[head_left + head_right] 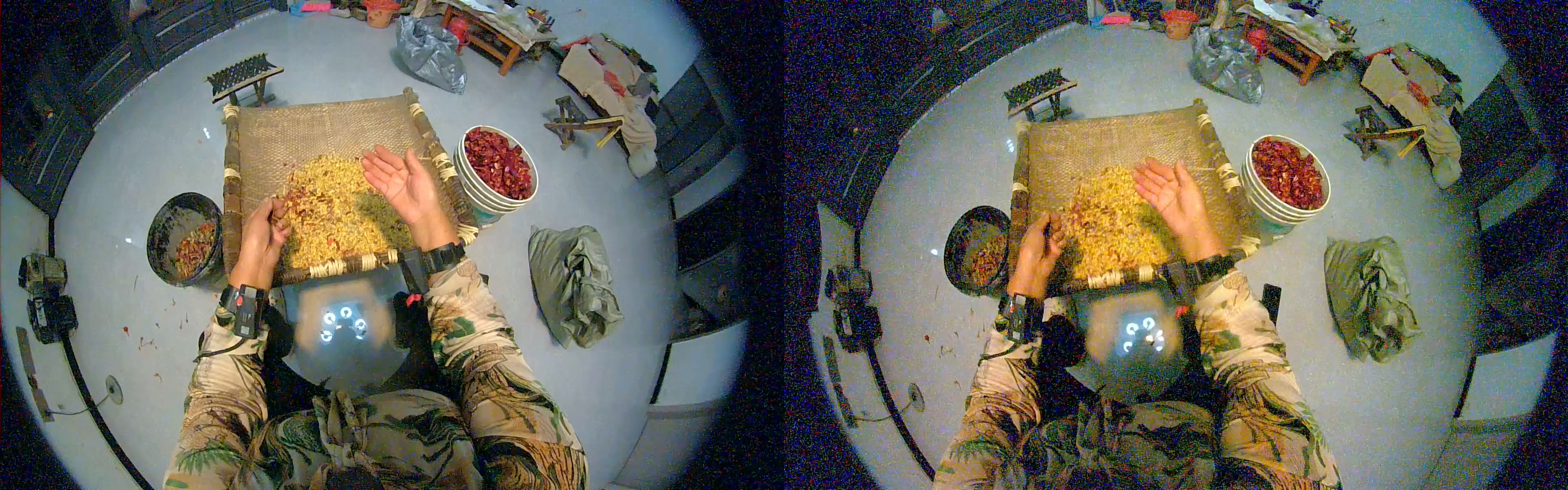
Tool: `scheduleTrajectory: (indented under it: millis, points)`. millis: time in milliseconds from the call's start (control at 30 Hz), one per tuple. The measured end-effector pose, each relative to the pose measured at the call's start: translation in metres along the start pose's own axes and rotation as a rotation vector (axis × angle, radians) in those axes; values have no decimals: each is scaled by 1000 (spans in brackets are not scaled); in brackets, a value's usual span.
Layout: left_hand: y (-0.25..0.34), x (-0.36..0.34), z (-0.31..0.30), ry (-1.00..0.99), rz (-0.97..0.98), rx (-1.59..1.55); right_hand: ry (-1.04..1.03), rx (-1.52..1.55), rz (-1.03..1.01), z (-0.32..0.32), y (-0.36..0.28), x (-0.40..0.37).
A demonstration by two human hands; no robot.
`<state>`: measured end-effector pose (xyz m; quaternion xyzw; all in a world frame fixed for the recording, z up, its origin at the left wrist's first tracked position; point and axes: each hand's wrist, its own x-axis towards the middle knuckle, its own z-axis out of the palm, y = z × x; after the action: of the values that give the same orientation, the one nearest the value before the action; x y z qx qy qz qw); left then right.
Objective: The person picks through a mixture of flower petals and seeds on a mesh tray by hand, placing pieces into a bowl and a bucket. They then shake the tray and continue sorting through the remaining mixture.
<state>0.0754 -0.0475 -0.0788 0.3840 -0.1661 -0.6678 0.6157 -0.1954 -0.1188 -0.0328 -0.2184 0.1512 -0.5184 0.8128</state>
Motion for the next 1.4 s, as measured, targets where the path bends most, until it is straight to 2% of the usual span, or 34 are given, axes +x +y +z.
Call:
scheduleTrajectory:
  millis: [433, 667, 833, 900, 933, 1033, 1133, 1233, 1333, 1400]
  points:
    - [5, -14, 8, 45, -8, 57, 13, 73, 23, -3, 4, 1]
    - [12, -29, 20, 87, 11, 63, 212, -98, -35, -22, -14, 3]
    - [10, -18, 11, -7, -4, 6, 306, -478, -66, -51, -34, 6]
    - [7, -13, 8, 28, -15, 25, 376, -697, -61, -58, -37, 7]
    - [6, -11, 9, 26, -19, 13, 427, -714, -95, -58, -35, 5]
    - [3, -11, 13, 18, -23, 8, 392, -989, -31, -91, -42, 13]
    - [-3, -5, 16, 26, -56, -12, 358, -1467, 67, -130, -56, 33]
    - [-5, -5, 28, 37, -71, 8, 366, -1640, -4, -134, -49, 40]
    - [-8, -3, 38, 49, -76, 33, 64, -2129, -273, -126, -28, 54]
    - [-11, 1, 39, 35, -85, 19, 49, -2185, -136, -113, -5, 63]
